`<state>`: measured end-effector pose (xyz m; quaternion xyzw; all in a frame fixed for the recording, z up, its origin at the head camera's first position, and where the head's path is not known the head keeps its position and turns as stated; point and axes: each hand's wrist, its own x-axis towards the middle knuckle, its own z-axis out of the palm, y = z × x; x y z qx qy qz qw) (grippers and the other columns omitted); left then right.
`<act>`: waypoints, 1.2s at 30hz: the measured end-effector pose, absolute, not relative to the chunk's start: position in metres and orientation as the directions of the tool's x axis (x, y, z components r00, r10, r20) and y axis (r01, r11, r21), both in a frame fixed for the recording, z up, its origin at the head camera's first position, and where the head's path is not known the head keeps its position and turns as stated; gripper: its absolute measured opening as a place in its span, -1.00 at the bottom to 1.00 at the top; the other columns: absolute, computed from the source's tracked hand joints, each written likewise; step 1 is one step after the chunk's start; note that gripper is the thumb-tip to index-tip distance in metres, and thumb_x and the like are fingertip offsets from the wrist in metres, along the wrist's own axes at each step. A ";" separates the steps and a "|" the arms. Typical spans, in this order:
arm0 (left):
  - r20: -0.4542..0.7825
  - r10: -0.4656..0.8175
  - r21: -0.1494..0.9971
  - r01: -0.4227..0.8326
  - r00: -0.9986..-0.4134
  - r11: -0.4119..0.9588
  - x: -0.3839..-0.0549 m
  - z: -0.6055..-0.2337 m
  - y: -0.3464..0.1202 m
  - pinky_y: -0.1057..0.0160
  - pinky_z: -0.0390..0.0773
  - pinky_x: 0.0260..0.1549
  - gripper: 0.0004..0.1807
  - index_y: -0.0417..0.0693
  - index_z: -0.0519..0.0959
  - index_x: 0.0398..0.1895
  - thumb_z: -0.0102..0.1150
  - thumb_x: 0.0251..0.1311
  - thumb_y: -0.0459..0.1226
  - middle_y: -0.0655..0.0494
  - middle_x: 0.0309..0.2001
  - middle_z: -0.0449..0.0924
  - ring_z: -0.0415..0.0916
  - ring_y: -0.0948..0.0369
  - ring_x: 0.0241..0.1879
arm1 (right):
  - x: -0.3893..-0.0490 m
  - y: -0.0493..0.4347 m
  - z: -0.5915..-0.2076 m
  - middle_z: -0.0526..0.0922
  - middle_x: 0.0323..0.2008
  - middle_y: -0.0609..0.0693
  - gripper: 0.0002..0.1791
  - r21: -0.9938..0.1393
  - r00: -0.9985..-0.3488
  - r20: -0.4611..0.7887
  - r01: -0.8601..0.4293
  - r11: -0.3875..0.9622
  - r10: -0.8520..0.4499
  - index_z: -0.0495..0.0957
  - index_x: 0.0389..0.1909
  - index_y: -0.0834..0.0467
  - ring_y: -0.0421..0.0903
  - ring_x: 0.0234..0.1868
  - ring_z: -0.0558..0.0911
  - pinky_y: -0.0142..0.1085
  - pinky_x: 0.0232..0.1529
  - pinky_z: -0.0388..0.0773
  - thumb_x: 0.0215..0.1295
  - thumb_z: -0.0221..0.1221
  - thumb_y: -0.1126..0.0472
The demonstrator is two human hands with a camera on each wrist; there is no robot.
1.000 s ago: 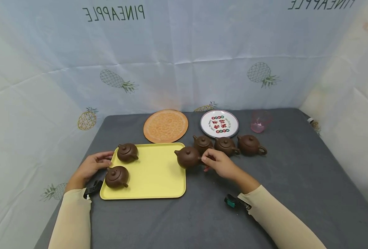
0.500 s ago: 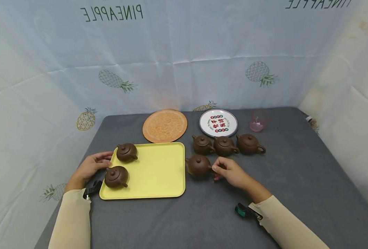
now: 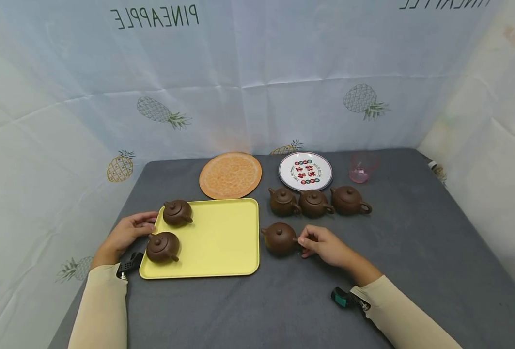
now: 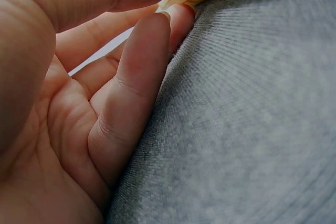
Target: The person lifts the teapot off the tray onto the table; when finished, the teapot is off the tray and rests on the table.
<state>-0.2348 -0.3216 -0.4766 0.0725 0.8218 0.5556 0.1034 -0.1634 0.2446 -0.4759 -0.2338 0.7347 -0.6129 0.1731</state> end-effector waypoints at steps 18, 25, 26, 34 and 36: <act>-0.092 0.232 0.919 0.007 -0.968 0.393 -0.235 -0.479 -0.324 0.43 0.51 -0.16 -0.39 -0.40 0.35 0.31 0.29 0.22 -0.36 -0.28 0.07 0.52 0.59 0.34 -0.15 | -0.166 0.250 -0.475 0.51 -0.33 0.33 -0.81 -0.963 -0.799 0.043 -0.192 0.187 -0.599 0.44 -0.29 0.46 0.00 -0.32 0.64 -0.11 -0.31 0.64 0.45 0.04 0.36; -0.102 0.231 0.915 0.000 -0.968 0.404 -0.239 -0.478 -0.323 0.43 0.50 -0.13 -0.37 -0.33 0.36 0.33 0.30 0.23 -0.28 -0.32 0.14 0.47 0.56 0.36 -0.08 | -0.172 0.260 -0.467 0.61 -0.34 0.17 -0.87 -0.928 -0.807 0.003 -0.222 0.300 -0.590 0.53 -0.24 0.34 -0.02 -0.34 0.64 -0.17 -0.33 0.61 0.41 0.12 0.31; -0.103 0.230 0.916 -0.002 -0.968 0.402 -0.240 -0.478 -0.323 0.43 0.50 -0.13 -0.37 -0.33 0.36 0.33 0.30 0.23 -0.28 -0.33 0.14 0.46 0.56 0.35 -0.09 | -0.173 0.262 -0.465 0.61 -0.36 0.14 -0.87 -0.918 -0.818 0.010 -0.235 0.319 -0.575 0.53 -0.24 0.32 -0.03 -0.35 0.63 -0.19 -0.33 0.60 0.40 0.14 0.30; -0.101 0.244 0.928 -0.002 -0.965 0.373 -0.237 -0.478 -0.324 0.44 0.50 -0.15 -0.36 -0.40 0.31 0.34 0.27 0.24 -0.37 -0.39 0.15 0.43 0.57 0.36 -0.13 | -0.177 0.265 -0.447 0.58 -0.42 0.05 -0.97 -0.900 -0.871 0.142 -0.312 0.305 -0.471 0.54 -0.27 0.26 -0.08 -0.42 0.60 -0.17 -0.38 0.58 0.33 0.20 0.36; -0.102 0.246 0.932 -0.006 -0.964 0.363 -0.237 -0.478 -0.324 0.44 0.50 -0.15 -0.37 -0.41 0.30 0.34 0.26 0.24 -0.38 -0.40 0.15 0.42 0.57 0.36 -0.12 | -0.177 0.258 -0.441 0.58 -0.42 0.07 -0.97 -0.904 -0.864 0.169 -0.328 0.275 -0.474 0.54 -0.25 0.25 -0.06 -0.42 0.59 -0.16 -0.38 0.57 0.33 0.19 0.39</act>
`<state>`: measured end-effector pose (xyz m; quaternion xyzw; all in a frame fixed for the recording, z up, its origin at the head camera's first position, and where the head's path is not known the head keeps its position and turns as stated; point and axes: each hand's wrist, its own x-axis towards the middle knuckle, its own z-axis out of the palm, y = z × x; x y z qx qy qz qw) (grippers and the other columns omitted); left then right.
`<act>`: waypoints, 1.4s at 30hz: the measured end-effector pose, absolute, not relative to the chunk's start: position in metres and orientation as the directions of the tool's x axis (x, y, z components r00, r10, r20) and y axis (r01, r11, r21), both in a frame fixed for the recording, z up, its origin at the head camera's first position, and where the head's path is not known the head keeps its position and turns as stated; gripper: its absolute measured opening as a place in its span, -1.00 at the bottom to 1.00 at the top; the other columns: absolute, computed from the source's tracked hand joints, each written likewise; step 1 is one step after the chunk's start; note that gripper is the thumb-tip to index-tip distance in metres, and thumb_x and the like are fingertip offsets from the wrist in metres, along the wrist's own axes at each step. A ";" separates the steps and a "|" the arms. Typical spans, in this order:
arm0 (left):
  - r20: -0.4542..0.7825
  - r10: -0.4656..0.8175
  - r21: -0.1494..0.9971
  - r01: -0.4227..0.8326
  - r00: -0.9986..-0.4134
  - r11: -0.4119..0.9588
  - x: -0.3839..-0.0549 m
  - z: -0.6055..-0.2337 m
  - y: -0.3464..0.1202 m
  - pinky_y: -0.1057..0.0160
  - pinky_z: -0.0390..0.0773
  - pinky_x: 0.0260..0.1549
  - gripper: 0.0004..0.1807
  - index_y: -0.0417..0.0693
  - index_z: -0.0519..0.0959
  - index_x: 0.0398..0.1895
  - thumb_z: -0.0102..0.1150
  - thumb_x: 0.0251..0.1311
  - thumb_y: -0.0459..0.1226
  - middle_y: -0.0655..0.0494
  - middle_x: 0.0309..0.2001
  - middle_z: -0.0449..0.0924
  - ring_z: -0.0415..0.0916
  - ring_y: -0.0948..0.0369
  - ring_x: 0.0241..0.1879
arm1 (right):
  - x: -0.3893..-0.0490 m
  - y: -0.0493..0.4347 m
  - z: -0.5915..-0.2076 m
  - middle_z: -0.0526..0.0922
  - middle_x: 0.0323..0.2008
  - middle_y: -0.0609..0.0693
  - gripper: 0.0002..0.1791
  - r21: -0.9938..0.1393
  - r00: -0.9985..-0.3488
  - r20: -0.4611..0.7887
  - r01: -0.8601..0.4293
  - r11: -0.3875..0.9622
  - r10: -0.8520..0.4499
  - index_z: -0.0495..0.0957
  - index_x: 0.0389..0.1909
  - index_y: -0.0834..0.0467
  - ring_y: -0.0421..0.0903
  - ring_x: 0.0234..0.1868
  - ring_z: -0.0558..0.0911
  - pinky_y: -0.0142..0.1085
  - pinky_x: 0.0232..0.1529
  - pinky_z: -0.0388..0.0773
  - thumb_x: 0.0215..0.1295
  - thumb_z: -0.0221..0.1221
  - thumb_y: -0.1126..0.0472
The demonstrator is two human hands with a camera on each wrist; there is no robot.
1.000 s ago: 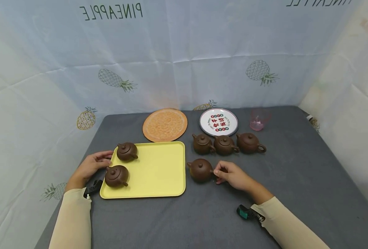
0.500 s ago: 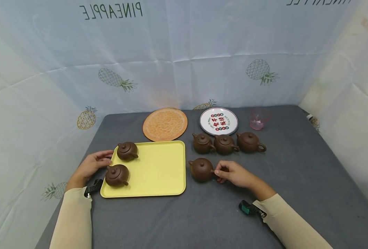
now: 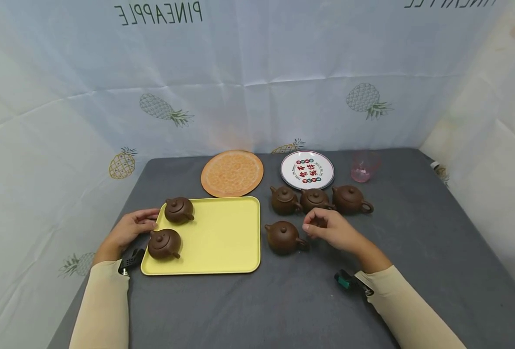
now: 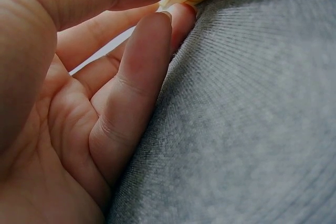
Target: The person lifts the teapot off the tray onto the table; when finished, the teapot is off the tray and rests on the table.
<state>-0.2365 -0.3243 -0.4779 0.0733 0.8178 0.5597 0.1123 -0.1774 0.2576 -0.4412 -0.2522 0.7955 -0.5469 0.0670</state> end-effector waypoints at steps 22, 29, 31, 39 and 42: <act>-0.105 0.241 0.936 -0.015 -0.965 0.351 -0.241 -0.480 -0.318 0.41 0.52 -0.17 -0.36 -0.40 0.34 0.32 0.31 0.20 -0.37 -0.31 0.11 0.49 0.60 0.32 -0.15 | -0.192 0.096 -0.408 0.57 -0.44 0.01 -0.90 -0.931 -0.769 0.130 -0.311 0.189 -0.626 0.55 -0.20 0.13 -0.05 -0.39 0.60 -0.02 -0.32 0.55 0.41 0.16 0.18; -0.129 0.245 0.942 -0.041 -0.961 0.334 -0.237 -0.472 -0.316 0.40 0.53 -0.20 -0.39 -0.46 0.32 0.31 0.26 0.21 -0.45 -0.36 0.10 0.48 0.59 0.33 -0.18 | -0.201 0.053 -0.431 0.59 -0.38 0.00 -0.88 -0.936 -0.796 0.085 -0.270 0.226 -0.599 0.56 -0.18 0.10 0.01 -0.37 0.64 -0.11 -0.34 0.59 0.42 0.16 0.13; -0.124 0.254 0.944 -0.035 -0.959 0.329 -0.233 -0.466 -0.313 0.40 0.53 -0.20 -0.40 -0.50 0.30 0.30 0.24 0.21 -0.47 -0.40 0.10 0.46 0.59 0.33 -0.18 | -0.205 0.041 -0.436 0.60 -0.34 -0.01 -0.87 -0.943 -0.813 0.057 -0.234 0.235 -0.580 0.56 -0.18 0.09 0.05 -0.35 0.65 -0.09 -0.31 0.61 0.41 0.16 0.12; -0.117 0.254 0.945 -0.028 -0.960 0.326 -0.227 -0.456 -0.310 0.40 0.53 -0.19 -0.42 -0.53 0.30 0.29 0.21 0.21 -0.51 -0.43 0.09 0.45 0.60 0.31 -0.18 | -0.229 0.004 -0.448 0.57 -0.28 0.01 -0.83 -0.968 -0.861 -0.029 -0.103 0.230 -0.508 0.54 -0.16 0.10 0.04 -0.32 0.65 -0.16 -0.31 0.63 0.40 0.18 0.09; -0.112 0.260 0.946 -0.023 -0.959 0.323 -0.228 -0.457 -0.313 0.41 0.52 -0.19 -0.41 -0.53 0.29 0.29 0.22 0.22 -0.50 -0.43 0.09 0.45 0.60 0.31 -0.17 | -0.238 -0.006 -0.451 0.55 -0.29 0.03 -0.83 -0.973 -0.873 -0.050 -0.067 0.222 -0.486 0.54 -0.17 0.11 0.02 -0.34 0.65 -0.21 -0.34 0.63 0.39 0.19 0.09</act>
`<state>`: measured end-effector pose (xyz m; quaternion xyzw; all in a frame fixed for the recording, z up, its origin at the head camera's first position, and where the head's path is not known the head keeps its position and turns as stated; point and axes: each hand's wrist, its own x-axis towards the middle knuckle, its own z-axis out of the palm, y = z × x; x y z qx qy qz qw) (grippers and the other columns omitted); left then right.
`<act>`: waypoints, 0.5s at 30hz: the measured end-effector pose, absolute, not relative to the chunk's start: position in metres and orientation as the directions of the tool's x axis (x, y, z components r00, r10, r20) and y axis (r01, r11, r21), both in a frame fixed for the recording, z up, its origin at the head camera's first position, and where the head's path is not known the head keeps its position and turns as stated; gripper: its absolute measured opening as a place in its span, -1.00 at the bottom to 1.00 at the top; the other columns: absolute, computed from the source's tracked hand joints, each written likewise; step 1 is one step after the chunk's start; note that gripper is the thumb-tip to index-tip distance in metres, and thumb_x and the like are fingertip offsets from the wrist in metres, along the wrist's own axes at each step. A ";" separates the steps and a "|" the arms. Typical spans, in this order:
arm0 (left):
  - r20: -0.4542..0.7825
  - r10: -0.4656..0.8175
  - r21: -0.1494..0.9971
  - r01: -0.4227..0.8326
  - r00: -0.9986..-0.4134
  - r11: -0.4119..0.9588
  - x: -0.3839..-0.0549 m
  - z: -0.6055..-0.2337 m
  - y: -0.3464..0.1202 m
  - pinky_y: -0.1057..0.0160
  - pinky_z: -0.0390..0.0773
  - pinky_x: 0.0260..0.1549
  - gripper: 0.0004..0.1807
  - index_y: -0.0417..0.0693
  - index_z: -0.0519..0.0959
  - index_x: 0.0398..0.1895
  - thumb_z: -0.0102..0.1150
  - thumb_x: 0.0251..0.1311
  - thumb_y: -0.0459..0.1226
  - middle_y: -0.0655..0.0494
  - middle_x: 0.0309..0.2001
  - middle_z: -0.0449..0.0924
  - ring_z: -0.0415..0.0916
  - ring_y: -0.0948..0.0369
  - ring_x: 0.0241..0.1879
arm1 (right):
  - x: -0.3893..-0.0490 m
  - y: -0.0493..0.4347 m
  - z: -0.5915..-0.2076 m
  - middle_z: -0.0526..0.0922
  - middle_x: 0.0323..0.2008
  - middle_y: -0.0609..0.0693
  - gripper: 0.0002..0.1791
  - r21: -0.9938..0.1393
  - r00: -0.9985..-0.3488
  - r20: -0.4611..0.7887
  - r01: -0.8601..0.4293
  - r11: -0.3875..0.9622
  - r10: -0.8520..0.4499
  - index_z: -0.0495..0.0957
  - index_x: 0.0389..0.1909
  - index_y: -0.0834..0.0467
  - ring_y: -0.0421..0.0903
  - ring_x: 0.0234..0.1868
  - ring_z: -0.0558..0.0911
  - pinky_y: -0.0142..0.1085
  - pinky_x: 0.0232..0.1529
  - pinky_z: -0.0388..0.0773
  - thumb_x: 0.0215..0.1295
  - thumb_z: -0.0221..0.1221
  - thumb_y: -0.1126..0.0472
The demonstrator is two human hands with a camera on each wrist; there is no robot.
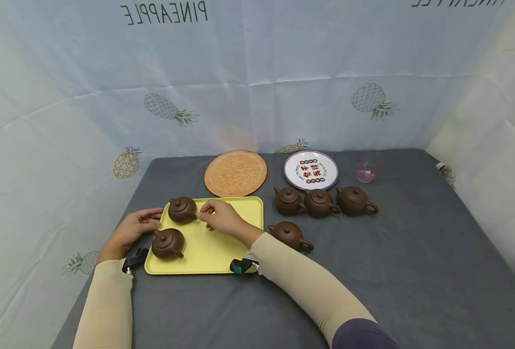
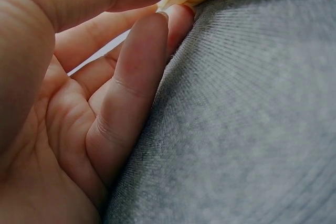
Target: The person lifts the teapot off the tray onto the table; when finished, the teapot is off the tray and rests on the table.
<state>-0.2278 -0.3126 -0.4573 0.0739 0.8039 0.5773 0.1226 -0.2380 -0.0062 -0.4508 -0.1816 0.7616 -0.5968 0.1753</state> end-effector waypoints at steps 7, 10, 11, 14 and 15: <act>-0.105 0.246 0.946 -0.020 -0.964 0.323 -0.235 -0.477 -0.323 0.42 0.52 -0.18 -0.39 -0.47 0.30 0.32 0.24 0.22 -0.47 -0.43 0.11 0.44 0.59 0.34 -0.17 | -0.250 -0.031 -0.461 0.55 -0.23 0.01 -0.82 -0.977 -0.882 -0.122 0.026 0.212 -0.456 0.54 -0.16 0.12 -0.02 -0.35 0.65 -0.25 -0.39 0.62 0.37 0.21 0.09; -0.095 0.248 0.942 -0.006 -0.964 0.336 -0.235 -0.480 -0.327 0.42 0.51 -0.16 -0.37 -0.42 0.31 0.33 0.27 0.23 -0.39 -0.40 0.12 0.44 0.58 0.35 -0.14 | -0.252 -0.040 -0.466 0.54 -0.21 -0.01 -0.80 -0.978 -0.886 -0.135 0.046 0.205 -0.444 0.53 -0.12 0.12 -0.05 -0.35 0.64 -0.25 -0.39 0.62 0.37 0.21 0.10; -0.093 0.252 0.941 -0.002 -0.963 0.339 -0.235 -0.480 -0.327 0.42 0.51 -0.15 -0.37 -0.42 0.31 0.34 0.27 0.23 -0.38 -0.40 0.13 0.44 0.58 0.34 -0.13 | -0.253 -0.042 -0.467 0.54 -0.22 -0.01 -0.79 -0.978 -0.889 -0.135 0.047 0.205 -0.438 0.53 -0.10 0.12 -0.06 -0.35 0.64 -0.26 -0.38 0.62 0.37 0.22 0.10; -0.089 0.258 0.941 0.003 -0.962 0.338 -0.237 -0.481 -0.326 0.41 0.51 -0.15 -0.37 -0.40 0.31 0.34 0.28 0.23 -0.36 -0.40 0.13 0.44 0.58 0.34 -0.13 | -0.254 -0.046 -0.467 0.55 -0.25 0.01 -0.79 -0.979 -0.899 -0.128 0.047 0.198 -0.420 0.51 -0.09 0.15 -0.05 -0.36 0.64 -0.26 -0.39 0.61 0.37 0.21 0.13; -0.089 0.259 0.942 0.003 -0.962 0.335 -0.238 -0.481 -0.326 0.41 0.51 -0.15 -0.37 -0.41 0.32 0.33 0.28 0.23 -0.37 -0.40 0.13 0.44 0.59 0.34 -0.14 | -0.254 -0.047 -0.467 0.55 -0.27 0.02 -0.79 -0.979 -0.901 -0.131 0.051 0.198 -0.414 0.51 -0.10 0.15 -0.05 -0.37 0.64 -0.26 -0.39 0.61 0.37 0.21 0.13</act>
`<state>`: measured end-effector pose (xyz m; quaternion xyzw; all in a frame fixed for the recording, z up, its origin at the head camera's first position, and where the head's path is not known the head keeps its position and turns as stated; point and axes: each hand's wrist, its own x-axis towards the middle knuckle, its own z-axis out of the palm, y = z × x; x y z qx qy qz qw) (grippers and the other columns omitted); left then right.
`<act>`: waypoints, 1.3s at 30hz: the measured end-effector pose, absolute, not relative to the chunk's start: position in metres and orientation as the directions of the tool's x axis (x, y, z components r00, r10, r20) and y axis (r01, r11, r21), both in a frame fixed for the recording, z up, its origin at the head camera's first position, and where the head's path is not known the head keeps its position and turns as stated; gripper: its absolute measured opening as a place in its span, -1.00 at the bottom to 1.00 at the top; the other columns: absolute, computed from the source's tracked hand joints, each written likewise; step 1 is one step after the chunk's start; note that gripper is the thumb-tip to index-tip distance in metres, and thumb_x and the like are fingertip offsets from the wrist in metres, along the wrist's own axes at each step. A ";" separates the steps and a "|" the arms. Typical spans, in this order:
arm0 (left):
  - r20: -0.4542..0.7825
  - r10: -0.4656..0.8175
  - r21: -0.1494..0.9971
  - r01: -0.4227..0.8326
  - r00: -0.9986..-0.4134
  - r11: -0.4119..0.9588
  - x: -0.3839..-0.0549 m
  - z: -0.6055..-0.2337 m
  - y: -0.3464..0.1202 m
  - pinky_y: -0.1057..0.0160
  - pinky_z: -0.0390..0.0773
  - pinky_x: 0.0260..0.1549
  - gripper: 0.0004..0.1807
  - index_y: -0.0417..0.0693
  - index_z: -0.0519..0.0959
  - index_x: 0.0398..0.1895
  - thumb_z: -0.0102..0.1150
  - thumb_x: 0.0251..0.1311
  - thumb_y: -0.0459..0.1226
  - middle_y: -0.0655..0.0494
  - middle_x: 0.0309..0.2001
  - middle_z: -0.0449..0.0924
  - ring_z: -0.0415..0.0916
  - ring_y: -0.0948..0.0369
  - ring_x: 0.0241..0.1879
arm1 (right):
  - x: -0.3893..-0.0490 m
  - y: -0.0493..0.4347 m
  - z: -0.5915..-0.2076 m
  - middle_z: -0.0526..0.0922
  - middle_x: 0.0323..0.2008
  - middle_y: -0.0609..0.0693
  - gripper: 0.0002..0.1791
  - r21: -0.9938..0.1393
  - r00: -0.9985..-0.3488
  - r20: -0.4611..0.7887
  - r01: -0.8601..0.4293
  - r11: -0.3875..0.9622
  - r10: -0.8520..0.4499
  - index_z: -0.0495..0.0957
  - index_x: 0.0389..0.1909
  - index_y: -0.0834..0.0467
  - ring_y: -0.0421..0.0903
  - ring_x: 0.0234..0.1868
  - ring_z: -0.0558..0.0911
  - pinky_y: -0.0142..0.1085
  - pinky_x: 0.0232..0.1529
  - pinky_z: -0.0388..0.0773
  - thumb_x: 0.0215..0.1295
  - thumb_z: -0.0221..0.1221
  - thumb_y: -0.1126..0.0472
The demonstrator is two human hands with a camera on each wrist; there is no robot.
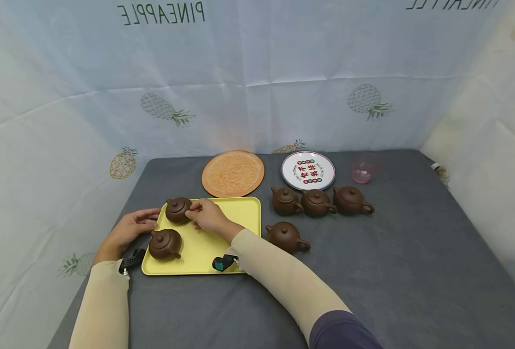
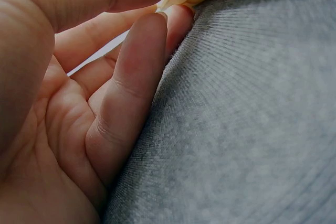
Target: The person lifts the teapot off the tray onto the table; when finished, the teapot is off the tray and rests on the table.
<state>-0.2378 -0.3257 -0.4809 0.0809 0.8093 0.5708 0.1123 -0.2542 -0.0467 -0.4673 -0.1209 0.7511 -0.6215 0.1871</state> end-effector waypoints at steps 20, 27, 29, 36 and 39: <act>-0.081 0.254 0.949 0.004 -0.964 0.316 -0.234 -0.479 -0.325 0.41 0.53 -0.19 -0.39 -0.47 0.31 0.31 0.25 0.22 -0.43 -0.39 0.10 0.47 0.59 0.33 -0.16 | -0.253 -0.055 -0.474 0.54 -0.53 0.06 -0.77 -0.980 -0.912 -0.179 0.134 0.145 -0.369 0.51 -0.43 0.20 -0.10 -0.52 0.62 -0.30 -0.42 0.62 0.35 0.24 0.15; -0.070 0.250 0.948 0.013 -0.966 0.318 -0.232 -0.480 -0.326 0.40 0.54 -0.18 -0.40 -0.47 0.34 0.29 0.27 0.21 -0.42 -0.36 0.09 0.50 0.60 0.32 -0.16 | -0.250 -0.055 -0.476 0.53 -0.49 0.12 -0.83 -0.986 -0.913 -0.166 0.159 0.047 -0.373 0.52 -0.39 0.25 -0.04 -0.50 0.65 -0.25 -0.38 0.64 0.37 0.19 0.25; -0.069 0.246 0.946 0.014 -0.967 0.323 -0.233 -0.480 -0.326 0.40 0.53 -0.18 -0.40 -0.46 0.34 0.29 0.27 0.21 -0.42 -0.35 0.08 0.50 0.60 0.31 -0.16 | -0.249 -0.053 -0.476 0.53 -0.49 0.13 -0.84 -0.987 -0.915 -0.161 0.156 0.045 -0.371 0.52 -0.38 0.26 -0.04 -0.49 0.65 -0.25 -0.38 0.64 0.37 0.19 0.26; -0.081 0.247 0.945 0.005 -0.966 0.327 -0.233 -0.479 -0.325 0.40 0.53 -0.17 -0.39 -0.45 0.34 0.30 0.28 0.21 -0.40 -0.37 0.09 0.49 0.60 0.33 -0.16 | -0.246 -0.047 -0.471 0.53 -0.47 0.14 -0.85 -0.986 -0.908 -0.166 0.158 0.053 -0.386 0.50 -0.36 0.27 -0.04 -0.49 0.65 -0.25 -0.38 0.64 0.38 0.18 0.27; -0.088 0.242 0.945 -0.003 -0.966 0.327 -0.233 -0.479 -0.326 0.41 0.52 -0.17 -0.40 -0.45 0.34 0.30 0.27 0.21 -0.42 -0.38 0.10 0.48 0.60 0.34 -0.16 | -0.243 -0.045 -0.469 0.54 -0.47 0.13 -0.84 -0.986 -0.906 -0.165 0.151 0.065 -0.390 0.51 -0.36 0.27 -0.04 -0.50 0.66 -0.25 -0.38 0.64 0.38 0.18 0.26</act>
